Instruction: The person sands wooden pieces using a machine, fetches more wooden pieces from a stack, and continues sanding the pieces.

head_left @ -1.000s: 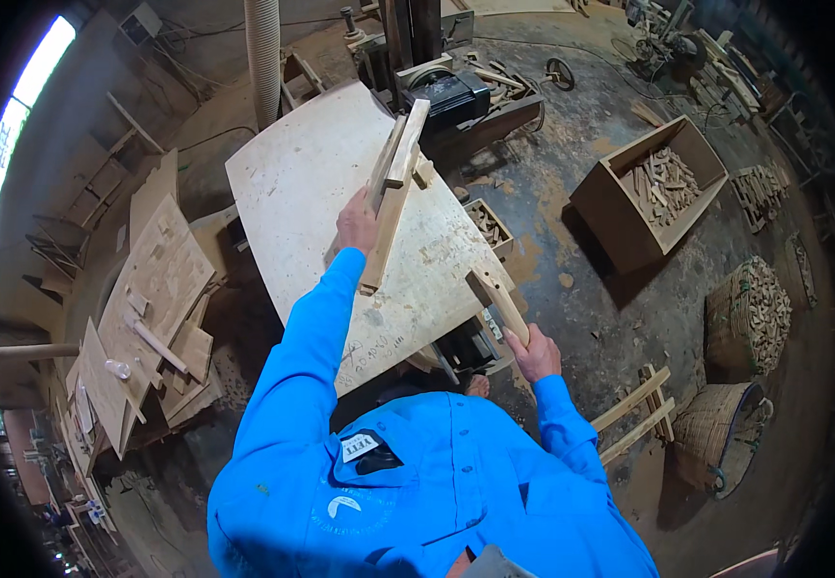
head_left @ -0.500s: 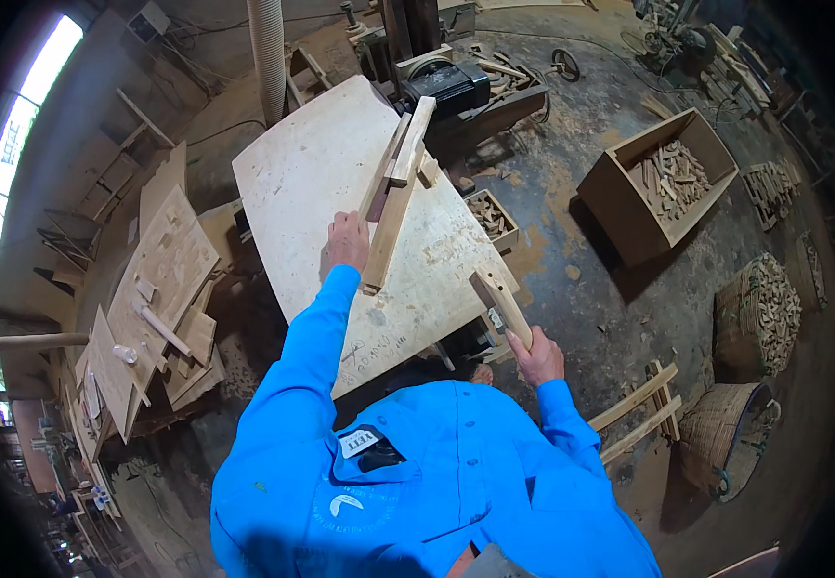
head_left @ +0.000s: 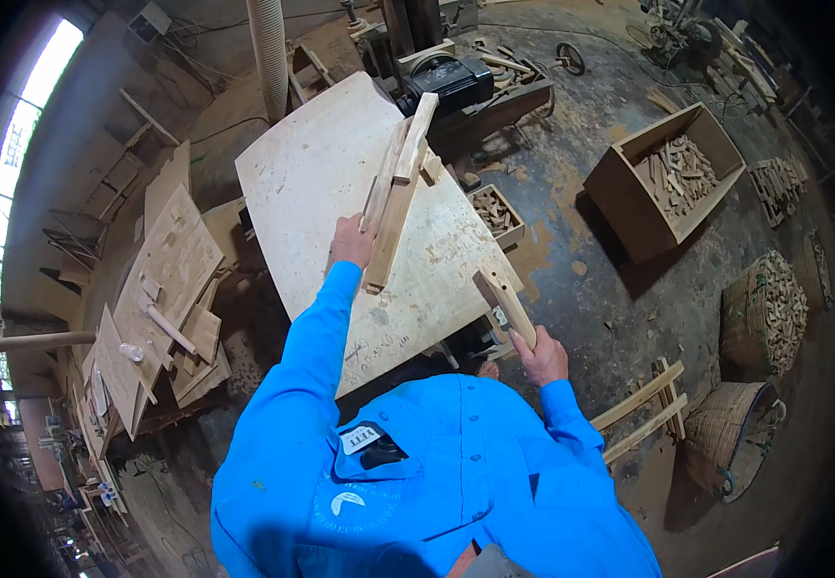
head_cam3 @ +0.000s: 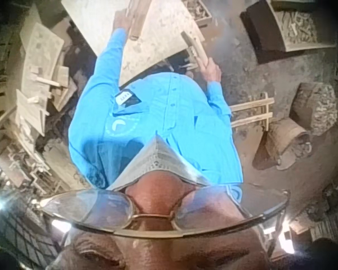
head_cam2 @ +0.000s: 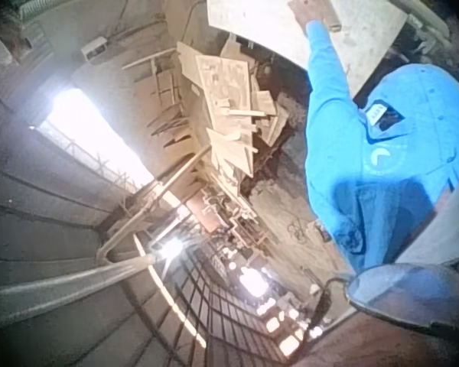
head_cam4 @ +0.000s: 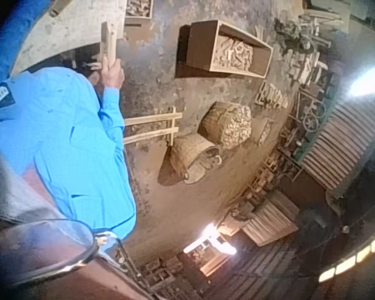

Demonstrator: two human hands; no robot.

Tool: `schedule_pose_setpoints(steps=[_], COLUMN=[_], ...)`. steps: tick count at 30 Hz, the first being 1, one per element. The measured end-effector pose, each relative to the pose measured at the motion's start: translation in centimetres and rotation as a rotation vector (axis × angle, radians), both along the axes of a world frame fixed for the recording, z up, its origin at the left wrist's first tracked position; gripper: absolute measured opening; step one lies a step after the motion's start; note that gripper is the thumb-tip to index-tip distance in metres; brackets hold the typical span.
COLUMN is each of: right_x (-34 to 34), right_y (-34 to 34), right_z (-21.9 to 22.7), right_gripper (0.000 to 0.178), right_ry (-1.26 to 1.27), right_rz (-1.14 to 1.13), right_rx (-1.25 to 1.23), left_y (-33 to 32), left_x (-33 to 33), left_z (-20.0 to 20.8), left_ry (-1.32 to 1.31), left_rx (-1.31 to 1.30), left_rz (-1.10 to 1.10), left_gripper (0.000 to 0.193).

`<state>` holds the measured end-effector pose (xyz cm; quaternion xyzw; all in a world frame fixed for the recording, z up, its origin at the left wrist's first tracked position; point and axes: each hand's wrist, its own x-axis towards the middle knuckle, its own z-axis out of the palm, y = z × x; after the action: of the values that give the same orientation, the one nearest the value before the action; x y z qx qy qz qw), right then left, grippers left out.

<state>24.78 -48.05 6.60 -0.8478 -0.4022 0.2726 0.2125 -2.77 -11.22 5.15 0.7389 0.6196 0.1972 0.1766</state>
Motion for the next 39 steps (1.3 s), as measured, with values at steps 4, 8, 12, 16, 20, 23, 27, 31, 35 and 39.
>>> schedule_pose_setpoints(steps=[4,8,12,16,20,23,27,31,35,39], right_x=[0.0,-0.1,-0.1,-0.1,-0.1,-0.1,0.0,-0.4,-0.1,-0.1], right_y=[-0.2,-0.2,-0.2,-0.2,0.0,-0.1,-0.3,0.3,0.8,1.7], right_z=[0.0,0.6,0.5,0.4,0.6,0.7,0.5,1.1,1.7,1.9], right_gripper=[0.059,0.058,0.057,0.054,0.054,0.051,0.051,0.052,0.047,0.047], right_ry=[-0.008,-0.018,-0.002,0.012,0.007,-0.013,-0.042,-0.007,0.004,0.017], right_rz=[0.002,-0.001,0.002,0.006,0.009,0.008,0.009,-0.006,0.017,0.009], right_rx=[-0.007,-0.027,-0.009,-0.024,-0.035,-0.017,-0.037,-0.036,-0.075,-0.025], left_y=[1.4,2.9,4.6,5.9,6.0,5.2,3.1,2.5,2.5,3.7], left_x=[1.1,1.6,1.7,2.3,2.2,3.2,6.4,6.9,8.2,7.9], left_z=[0.3,0.3,-0.2,-0.3,-0.3,0.5,1.0,-2.4,-0.4,-0.2], left_ry=[-0.022,-0.027,-0.029,-0.014,-0.025,0.018,0.196,0.171,0.302,0.142], left_rx=[-0.136,-0.151,-0.141,-0.15,-0.119,-0.156,-0.009,0.261,0.226,0.218], left_rz=[-0.072,-0.111,-0.154,-0.17,-0.168,-0.161,-0.189,-0.238,-0.213,-0.247], left_gripper=[0.054,0.055,0.052,0.049,0.047,0.051,0.067,0.084,0.082,0.08])
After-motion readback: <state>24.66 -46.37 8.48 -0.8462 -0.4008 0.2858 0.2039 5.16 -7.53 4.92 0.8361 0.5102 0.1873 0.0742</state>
